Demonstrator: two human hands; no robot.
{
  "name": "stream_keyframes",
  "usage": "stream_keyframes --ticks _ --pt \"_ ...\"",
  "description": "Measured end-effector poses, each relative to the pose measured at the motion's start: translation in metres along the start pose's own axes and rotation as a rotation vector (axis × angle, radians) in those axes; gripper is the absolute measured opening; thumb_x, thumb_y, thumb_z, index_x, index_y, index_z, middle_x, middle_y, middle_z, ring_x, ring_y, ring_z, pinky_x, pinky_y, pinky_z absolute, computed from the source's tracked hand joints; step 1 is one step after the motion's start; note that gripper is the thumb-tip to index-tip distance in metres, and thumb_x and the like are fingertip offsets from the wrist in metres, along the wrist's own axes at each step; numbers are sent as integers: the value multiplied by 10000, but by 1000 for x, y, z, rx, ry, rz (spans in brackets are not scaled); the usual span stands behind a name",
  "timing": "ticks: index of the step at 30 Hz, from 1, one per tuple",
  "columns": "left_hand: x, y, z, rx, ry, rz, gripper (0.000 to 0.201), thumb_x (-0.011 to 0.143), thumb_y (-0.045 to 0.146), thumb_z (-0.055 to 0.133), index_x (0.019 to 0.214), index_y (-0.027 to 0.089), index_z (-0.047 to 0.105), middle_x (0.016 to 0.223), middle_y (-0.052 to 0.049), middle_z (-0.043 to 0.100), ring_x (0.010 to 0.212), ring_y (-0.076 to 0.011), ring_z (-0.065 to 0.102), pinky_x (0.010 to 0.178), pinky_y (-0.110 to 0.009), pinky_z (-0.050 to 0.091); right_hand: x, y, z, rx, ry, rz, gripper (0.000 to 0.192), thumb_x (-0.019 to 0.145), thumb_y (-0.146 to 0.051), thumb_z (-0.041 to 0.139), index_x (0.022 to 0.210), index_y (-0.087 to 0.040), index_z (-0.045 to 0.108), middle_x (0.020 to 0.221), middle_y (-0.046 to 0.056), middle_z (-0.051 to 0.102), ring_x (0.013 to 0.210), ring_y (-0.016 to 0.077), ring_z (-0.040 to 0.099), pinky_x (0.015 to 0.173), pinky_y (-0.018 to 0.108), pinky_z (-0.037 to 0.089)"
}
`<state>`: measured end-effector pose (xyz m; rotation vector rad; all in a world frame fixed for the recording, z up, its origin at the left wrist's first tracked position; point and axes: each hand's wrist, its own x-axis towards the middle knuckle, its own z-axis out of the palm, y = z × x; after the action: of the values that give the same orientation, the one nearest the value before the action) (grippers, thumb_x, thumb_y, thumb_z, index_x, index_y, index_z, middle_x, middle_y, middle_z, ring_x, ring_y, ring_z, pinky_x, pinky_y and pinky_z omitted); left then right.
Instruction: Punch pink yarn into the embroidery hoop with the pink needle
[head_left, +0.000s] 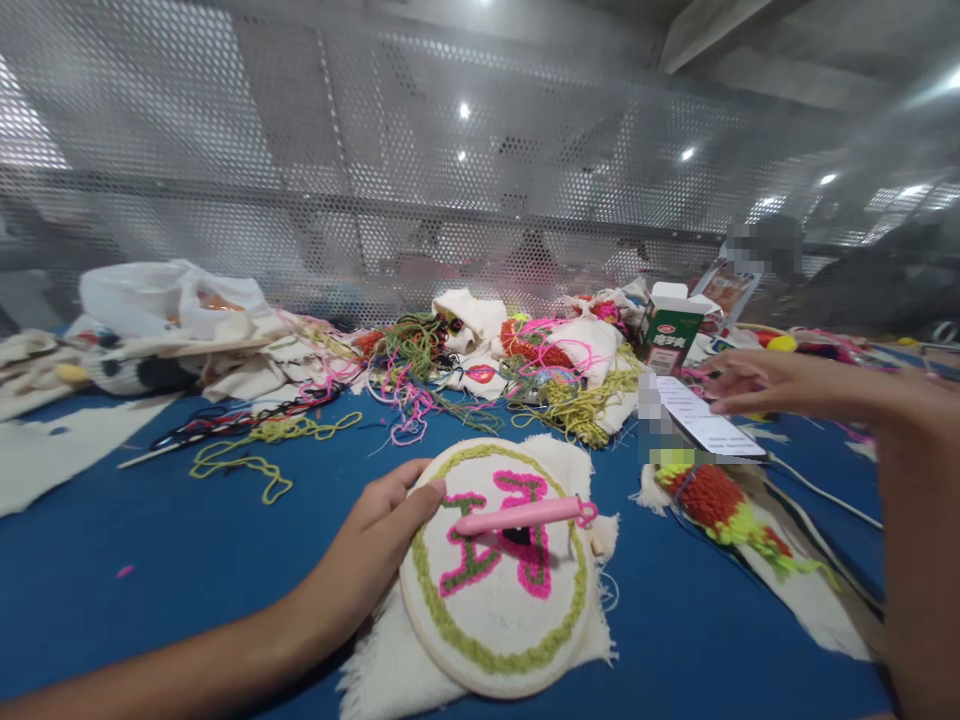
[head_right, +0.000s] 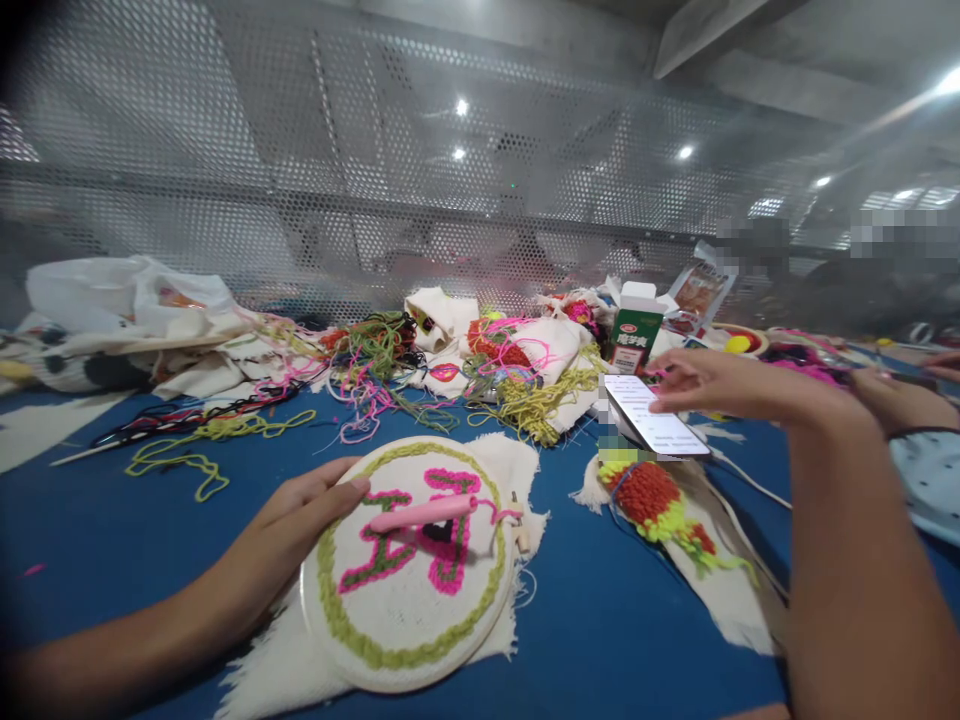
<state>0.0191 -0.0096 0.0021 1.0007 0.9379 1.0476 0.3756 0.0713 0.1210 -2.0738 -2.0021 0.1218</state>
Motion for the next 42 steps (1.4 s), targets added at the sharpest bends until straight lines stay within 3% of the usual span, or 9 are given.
stream_keyframes --ticks 4,6,11,15,18,22,28,33,42 --pt "-2 1 1 -54 6 46 275 842 318 471 1068 179 541 953 -49 689 817 -188 653 711 -266 495 -47 -69 -9 356 -731 -466 398 458 -312 748 820 -157 688 697 10 658 691 95 603 670 224 412" --pt "-3 1 1 -51 30 79 293 848 334 461 1100 197 523 991 -36 677 859 -180 641 740 -262 486 -70 -103 5 369 -936 -739 406 553 -220 729 952 -173 666 713 4 656 670 89 594 664 221 417" --pt "-2 1 1 51 99 125 343 849 381 438 1111 174 517 1017 -53 662 881 -199 624 713 -267 484 -94 -152 74 422 -475 -778 392 695 -230 650 1084 -246 607 784 5 627 646 108 543 539 193 399" --pt "-1 3 2 156 126 177 329 855 370 427 1103 176 523 1092 -49 628 995 -196 570 827 -269 443 -91 -155 114 645 -411 -629 307 744 -293 594 1037 -204 613 770 6 592 568 84 478 473 186 379" --pt "-1 2 2 220 129 194 330 862 372 409 1117 191 515 1110 -39 618 1002 -191 561 856 -265 426 -89 -156 125 805 -366 -608 257 754 -307 573 975 -184 620 915 41 607 668 104 522 563 213 421" --pt "1 2 4 332 93 250 342 867 364 402 1154 197 484 1118 -48 610 962 -194 574 824 -265 439 -88 -160 127 768 -197 -617 122 763 -246 520 791 -159 601 713 23 591 603 103 508 549 217 406" --pt "20 10 5 490 -27 343 330 859 329 418 1144 180 496 1095 -63 622 967 -221 571 789 -274 456 -74 -165 133 532 63 -901 66 626 -150 523 659 -185 477 576 -23 488 513 93 403 482 218 308" --pt "26 12 0 480 -84 229 350 825 343 483 1149 212 504 1132 -45 611 1014 -217 553 838 -261 447 -67 -164 150 533 102 -819 111 591 -100 476 618 -196 428 531 -49 460 454 72 386 469 195 300" --pt "21 8 -9 554 -18 153 410 765 314 578 1166 253 519 1138 -14 620 962 -215 588 800 -232 464 -60 -155 149 638 -136 -856 66 687 -218 571 701 -197 509 610 -51 507 527 69 432 521 178 340"
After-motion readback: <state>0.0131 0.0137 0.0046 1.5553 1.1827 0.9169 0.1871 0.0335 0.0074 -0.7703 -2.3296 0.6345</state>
